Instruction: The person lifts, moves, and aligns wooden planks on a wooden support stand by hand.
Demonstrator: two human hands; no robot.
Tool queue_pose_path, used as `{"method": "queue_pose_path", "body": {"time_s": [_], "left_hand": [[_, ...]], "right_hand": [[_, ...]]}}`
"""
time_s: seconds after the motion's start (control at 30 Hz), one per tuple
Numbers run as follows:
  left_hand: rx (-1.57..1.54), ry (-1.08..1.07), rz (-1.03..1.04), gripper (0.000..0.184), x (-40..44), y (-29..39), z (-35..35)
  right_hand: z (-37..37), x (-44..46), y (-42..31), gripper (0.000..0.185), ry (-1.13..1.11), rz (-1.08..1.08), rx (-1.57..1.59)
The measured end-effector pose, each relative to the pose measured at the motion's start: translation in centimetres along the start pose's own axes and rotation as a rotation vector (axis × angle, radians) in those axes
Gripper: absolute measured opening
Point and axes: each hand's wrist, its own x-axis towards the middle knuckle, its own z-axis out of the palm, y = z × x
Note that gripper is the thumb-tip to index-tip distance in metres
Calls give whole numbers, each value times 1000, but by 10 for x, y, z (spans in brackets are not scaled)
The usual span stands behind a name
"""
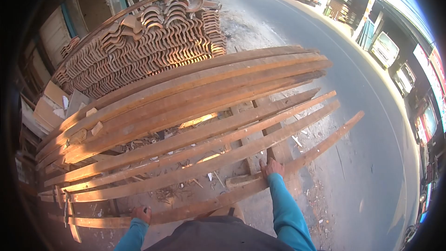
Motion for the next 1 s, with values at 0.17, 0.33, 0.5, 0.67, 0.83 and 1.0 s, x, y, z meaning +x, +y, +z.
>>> {"method": "queue_pose_path", "body": {"time_s": [0.17,0.33,0.5,0.67,0.83,1.0], "left_hand": [[-13,-9,-13,33,1,2,-3],[-2,-100,-56,38,0,6,-9],[-17,-30,-34,33,2,-3,2],[-3,7,-19,36,0,-5,5],[-9,20,-1,39,2,-10,11],[-33,-59,-25,37,6,-13,12]], "right_hand": [[1,3,0,64,-29,13,25],[2,4,0,63,-21,12,16],[7,8,3,61,-25,6,6],[13,9,6,62,15,-3,4],[10,8,4,63,1,-1,1],[13,11,6,63,18,12,-52]]}}
